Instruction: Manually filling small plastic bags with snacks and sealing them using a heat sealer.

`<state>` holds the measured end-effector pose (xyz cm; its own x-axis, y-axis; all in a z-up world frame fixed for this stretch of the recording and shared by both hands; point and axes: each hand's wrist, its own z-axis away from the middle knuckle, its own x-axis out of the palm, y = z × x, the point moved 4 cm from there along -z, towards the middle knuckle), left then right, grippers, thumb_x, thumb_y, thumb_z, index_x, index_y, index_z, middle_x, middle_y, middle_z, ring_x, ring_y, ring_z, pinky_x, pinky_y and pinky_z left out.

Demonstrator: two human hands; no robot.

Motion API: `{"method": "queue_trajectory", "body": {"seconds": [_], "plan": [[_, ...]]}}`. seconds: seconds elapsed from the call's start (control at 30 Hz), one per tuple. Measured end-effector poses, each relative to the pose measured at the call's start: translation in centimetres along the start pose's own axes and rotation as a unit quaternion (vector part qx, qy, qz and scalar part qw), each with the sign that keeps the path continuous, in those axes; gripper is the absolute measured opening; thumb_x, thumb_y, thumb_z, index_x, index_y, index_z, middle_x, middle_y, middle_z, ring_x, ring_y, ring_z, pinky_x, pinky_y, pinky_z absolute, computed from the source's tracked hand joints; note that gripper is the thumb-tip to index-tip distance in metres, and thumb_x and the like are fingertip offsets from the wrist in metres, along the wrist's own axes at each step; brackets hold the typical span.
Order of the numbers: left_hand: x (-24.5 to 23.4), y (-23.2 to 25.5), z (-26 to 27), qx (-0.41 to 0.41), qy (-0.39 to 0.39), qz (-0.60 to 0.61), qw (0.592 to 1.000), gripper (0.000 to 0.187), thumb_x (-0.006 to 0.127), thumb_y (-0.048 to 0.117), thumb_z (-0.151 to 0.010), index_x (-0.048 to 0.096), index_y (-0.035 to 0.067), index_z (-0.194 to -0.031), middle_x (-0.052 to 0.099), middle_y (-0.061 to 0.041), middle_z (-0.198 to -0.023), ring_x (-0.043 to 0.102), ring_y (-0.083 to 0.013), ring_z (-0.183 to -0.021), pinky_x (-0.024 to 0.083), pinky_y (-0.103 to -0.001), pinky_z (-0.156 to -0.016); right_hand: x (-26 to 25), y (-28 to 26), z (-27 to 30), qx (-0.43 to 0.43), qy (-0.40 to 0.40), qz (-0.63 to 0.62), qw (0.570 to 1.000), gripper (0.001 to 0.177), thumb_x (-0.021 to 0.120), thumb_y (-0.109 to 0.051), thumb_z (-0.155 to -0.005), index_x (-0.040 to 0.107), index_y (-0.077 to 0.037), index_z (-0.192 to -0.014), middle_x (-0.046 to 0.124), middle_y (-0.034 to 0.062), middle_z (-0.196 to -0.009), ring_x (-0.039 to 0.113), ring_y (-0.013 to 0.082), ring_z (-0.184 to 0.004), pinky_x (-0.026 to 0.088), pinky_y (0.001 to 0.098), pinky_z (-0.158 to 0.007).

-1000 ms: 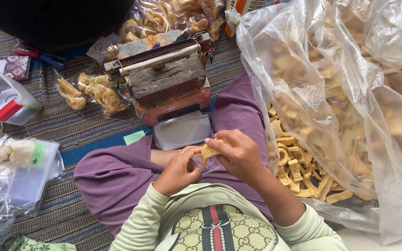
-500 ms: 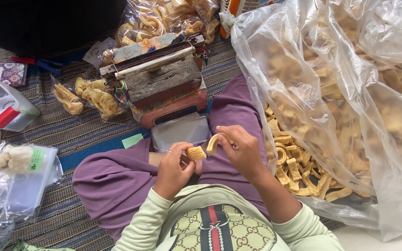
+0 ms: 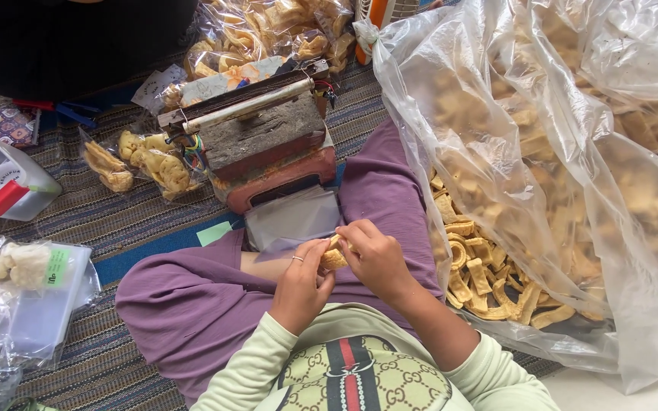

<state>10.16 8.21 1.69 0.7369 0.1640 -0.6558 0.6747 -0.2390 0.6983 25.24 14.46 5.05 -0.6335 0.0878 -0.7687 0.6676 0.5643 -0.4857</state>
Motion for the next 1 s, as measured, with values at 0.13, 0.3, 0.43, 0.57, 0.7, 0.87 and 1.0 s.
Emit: {"method": "queue_trajectory", "body": {"seconds": [0.13,0.3,0.43,0.57,0.7,0.87,1.0], "plan": [[-0.3,-0.2,0.1,-0.008,0.002,0.017,1.000,0.055,0.078,0.005,-0.072,0.064,0.009,-0.125,0.063,-0.006,-0.123,0.069,-0.0254,-0.115,0.059,-0.034,-0.090,-0.1,1.0,0.2,0.055,-0.053,-0.099,0.992,0.020,0.076,-0.019,-0.085,0.074,-0.024,-0.105,0.069,-0.0044,-0.096,0.075,0.0218,-0.076,0.060,0.0296,-0.058],[-0.5,-0.9,-0.1,-0.011,0.014,0.028,0.999,0.055,0.078,0.006,-0.074,0.064,0.007,-0.127,0.063,-0.007,-0.126,0.067,-0.0252,-0.120,0.056,-0.034,-0.097,-0.5,0.5,-0.1,0.083,-0.170,-0.332,0.924,0.048,0.078,-0.002,-0.078,0.069,-0.003,-0.125,0.067,0.0188,-0.121,0.074,0.0298,-0.081,0.062,0.0305,-0.061],[-0.3,-0.5,-0.1,-0.001,0.018,0.055,0.998,0.055,0.078,0.006,-0.075,0.063,0.004,-0.128,0.064,-0.010,-0.127,0.066,-0.0275,-0.122,0.054,-0.035,-0.099,0.3,0.0,0.3,0.078,-0.183,-0.355,0.914,0.048,0.076,-0.004,-0.081,0.067,0.000,-0.129,0.067,0.0224,-0.122,0.073,0.0279,-0.075,0.061,0.0353,-0.056],[-1.2,-0.7,-0.5,-0.067,0.012,0.162,0.984,0.060,0.074,-0.002,-0.078,0.062,0.004,-0.136,0.062,-0.017,-0.130,0.074,-0.0270,-0.091,0.060,-0.033,-0.071,-0.6,-0.8,0.2,-0.011,-0.123,-0.160,0.979,0.041,0.074,-0.027,-0.088,0.068,-0.017,-0.128,0.066,0.0075,-0.126,0.070,0.0239,-0.084,0.054,0.0386,-0.072],[-0.7,-2.5,0.3,-0.174,-0.016,0.352,0.919,0.060,0.064,-0.006,-0.082,0.060,0.004,-0.141,0.058,-0.015,-0.135,0.071,-0.0096,-0.074,0.061,-0.023,-0.060,-0.6,-2.4,1.0,-0.146,-0.152,0.013,0.977,0.045,0.081,-0.035,-0.077,0.069,-0.025,-0.119,0.065,0.0025,-0.129,0.048,0.0330,-0.134,0.021,0.0746,-0.107],[-4.1,-1.1,-1.2,-0.095,-0.076,0.321,0.939,0.080,0.080,0.017,-0.075,0.051,0.005,-0.148,0.052,-0.020,-0.146,0.067,-0.0281,-0.097,0.054,-0.038,-0.080,-1.3,-2.2,1.7,-0.162,-0.168,-0.102,0.967,0.006,0.072,-0.023,-0.087,0.067,-0.020,-0.087,0.072,0.0020,-0.109,0.062,0.0271,-0.120,0.026,0.0714,-0.106],[-2.6,-1.9,0.6,-0.084,-0.274,0.246,0.926,0.088,0.093,0.020,-0.067,0.055,0.000,-0.144,0.069,-0.030,-0.125,0.067,-0.0445,-0.116,0.050,-0.055,-0.097,-3.1,-1.8,1.7,-0.099,-0.173,-0.314,0.928,0.003,0.070,-0.018,-0.095,0.071,-0.016,-0.092,0.072,0.0105,-0.116,0.068,0.0369,-0.117,0.034,0.0650,-0.106]]}}
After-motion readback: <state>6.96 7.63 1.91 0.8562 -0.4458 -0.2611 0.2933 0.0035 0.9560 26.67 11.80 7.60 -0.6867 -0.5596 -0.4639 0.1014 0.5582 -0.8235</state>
